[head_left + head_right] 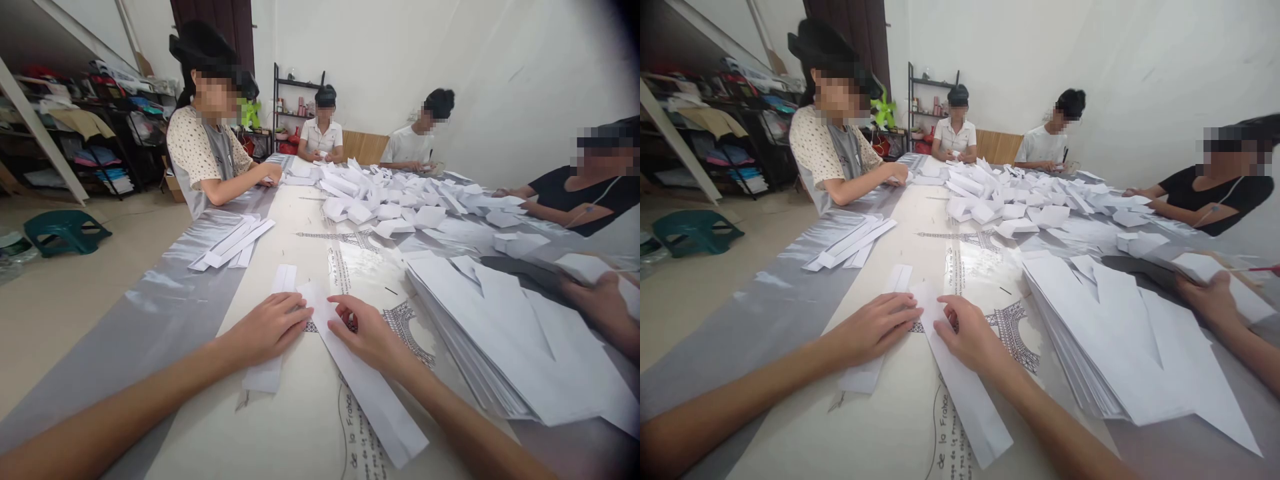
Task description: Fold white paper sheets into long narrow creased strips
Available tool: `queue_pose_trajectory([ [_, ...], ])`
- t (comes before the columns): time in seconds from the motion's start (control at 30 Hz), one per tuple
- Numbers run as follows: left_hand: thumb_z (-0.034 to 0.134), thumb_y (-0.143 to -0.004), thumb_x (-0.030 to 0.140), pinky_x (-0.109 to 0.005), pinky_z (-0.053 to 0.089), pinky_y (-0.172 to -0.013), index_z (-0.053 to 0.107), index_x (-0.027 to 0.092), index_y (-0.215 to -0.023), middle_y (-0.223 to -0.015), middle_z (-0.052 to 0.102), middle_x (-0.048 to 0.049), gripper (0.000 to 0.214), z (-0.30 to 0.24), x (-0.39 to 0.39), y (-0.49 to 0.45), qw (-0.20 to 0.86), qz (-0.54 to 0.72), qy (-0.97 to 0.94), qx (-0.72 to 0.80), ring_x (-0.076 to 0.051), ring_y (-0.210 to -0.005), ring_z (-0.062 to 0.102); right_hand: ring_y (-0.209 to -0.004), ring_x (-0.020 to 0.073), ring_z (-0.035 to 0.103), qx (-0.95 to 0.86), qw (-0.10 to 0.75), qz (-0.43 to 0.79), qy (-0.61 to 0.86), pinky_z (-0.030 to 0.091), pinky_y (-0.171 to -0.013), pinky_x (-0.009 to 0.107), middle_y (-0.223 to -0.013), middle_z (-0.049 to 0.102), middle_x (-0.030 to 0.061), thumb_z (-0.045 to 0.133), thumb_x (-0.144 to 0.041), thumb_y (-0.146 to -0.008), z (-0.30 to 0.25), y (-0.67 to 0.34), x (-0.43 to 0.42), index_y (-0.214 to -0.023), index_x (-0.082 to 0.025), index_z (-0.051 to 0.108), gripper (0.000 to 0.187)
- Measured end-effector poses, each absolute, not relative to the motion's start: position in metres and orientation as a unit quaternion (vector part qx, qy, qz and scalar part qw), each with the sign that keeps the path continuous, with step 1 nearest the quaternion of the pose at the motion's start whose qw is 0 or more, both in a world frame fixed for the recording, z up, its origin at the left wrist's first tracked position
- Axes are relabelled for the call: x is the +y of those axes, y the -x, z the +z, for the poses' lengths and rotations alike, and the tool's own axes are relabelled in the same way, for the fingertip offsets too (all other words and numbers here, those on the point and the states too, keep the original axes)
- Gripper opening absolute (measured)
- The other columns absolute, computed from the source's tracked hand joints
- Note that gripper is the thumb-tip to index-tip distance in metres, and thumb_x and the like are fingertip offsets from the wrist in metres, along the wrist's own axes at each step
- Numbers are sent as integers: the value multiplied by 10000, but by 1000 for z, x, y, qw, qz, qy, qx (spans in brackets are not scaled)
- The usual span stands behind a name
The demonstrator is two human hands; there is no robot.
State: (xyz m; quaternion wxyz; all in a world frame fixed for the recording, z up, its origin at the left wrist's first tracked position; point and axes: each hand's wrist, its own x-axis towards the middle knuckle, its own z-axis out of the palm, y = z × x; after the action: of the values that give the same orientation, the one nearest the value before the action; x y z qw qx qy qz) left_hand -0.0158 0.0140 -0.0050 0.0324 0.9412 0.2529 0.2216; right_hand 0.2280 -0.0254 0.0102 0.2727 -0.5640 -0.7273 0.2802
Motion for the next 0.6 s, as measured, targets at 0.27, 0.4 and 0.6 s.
queue_pose_trajectory([
  [0.27,419,-1031,176,-440,520,-968,628,194,-1229,-1198,642,-100,288,-6,14,15,32,238,-935,260,-252,-1164,601,-1169,248,629,-745,283,325,509,496,-1022,453,-1293,681,58,589,-389,-962,24,-222,-34,-1324,-269,632,384],
  [0.4,414,-1018,163,-445,530,-944,630,204,-1219,-1173,641,-97,298,-8,15,16,33,241,-932,269,-254,-1139,609,-1241,268,605,-720,294,392,491,478,-1065,501,-1364,654,39,582,-462,-974,28,-222,-33,-1352,-309,627,410],
  [0.6,422,-984,136,-433,539,-886,634,205,-1191,-1163,631,-98,305,-12,15,17,1,240,-921,306,-254,-1042,626,-1387,230,493,-699,299,493,422,379,-1172,480,-1477,561,3,460,-490,-1033,40,-220,-32,-1398,-332,583,416],
])
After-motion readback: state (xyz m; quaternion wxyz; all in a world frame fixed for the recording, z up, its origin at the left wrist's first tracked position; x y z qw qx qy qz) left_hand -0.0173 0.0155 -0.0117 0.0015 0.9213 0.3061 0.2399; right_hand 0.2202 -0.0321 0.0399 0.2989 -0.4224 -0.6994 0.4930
